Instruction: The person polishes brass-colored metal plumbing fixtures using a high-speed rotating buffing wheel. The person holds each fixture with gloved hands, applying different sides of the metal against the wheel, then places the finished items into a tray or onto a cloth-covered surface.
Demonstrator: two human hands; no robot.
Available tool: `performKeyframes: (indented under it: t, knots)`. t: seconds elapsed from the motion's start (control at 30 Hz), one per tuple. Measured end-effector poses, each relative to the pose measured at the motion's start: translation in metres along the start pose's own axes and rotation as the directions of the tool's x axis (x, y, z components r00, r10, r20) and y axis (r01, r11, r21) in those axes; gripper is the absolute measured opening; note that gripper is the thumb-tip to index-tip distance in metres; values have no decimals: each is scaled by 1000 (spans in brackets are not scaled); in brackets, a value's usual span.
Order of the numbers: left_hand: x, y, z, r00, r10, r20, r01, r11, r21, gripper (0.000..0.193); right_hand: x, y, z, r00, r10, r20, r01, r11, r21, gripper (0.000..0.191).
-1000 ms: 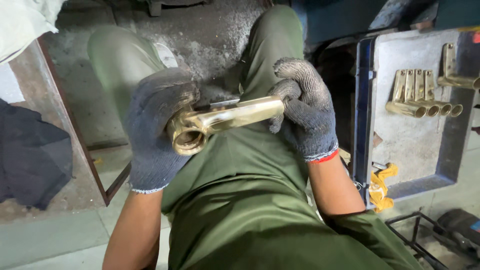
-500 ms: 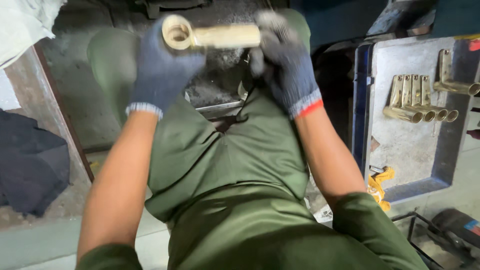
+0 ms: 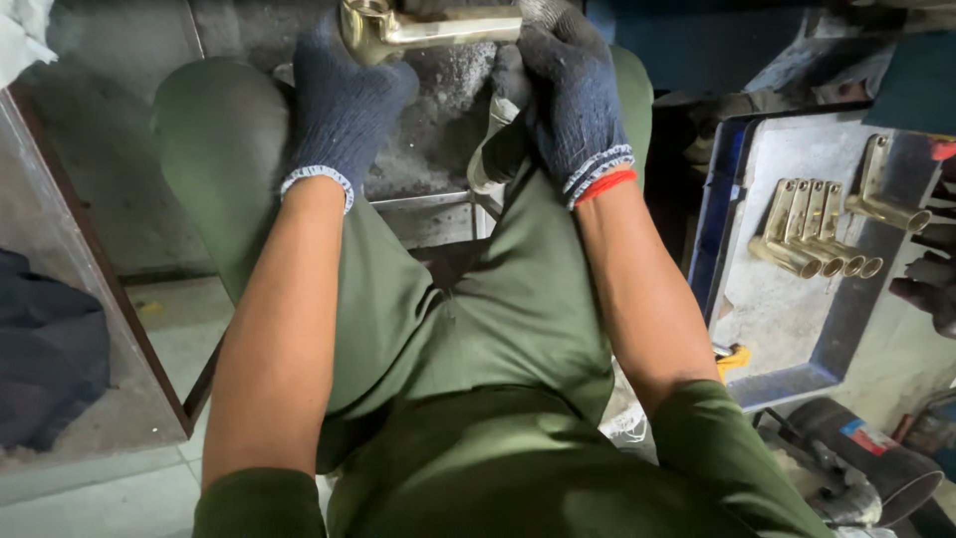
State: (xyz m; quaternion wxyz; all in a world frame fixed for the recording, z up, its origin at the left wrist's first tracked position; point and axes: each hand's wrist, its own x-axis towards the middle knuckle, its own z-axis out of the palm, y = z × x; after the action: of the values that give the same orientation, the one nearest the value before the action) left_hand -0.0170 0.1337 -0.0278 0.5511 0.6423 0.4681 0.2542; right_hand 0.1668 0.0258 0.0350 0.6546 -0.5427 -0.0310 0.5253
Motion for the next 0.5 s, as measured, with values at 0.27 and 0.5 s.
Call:
performKeyframes:
  t: [0.27,0.5]
  knots:
    - [5,8,-3,966,-258,18,248,946,209,26,12,1,-8,996,80,-41,-80,997,-12,32]
    - [-25,49,-30,982,-119,146,85,971,222,25,-8,-4,-1,995,87,50,-89,995,39,19]
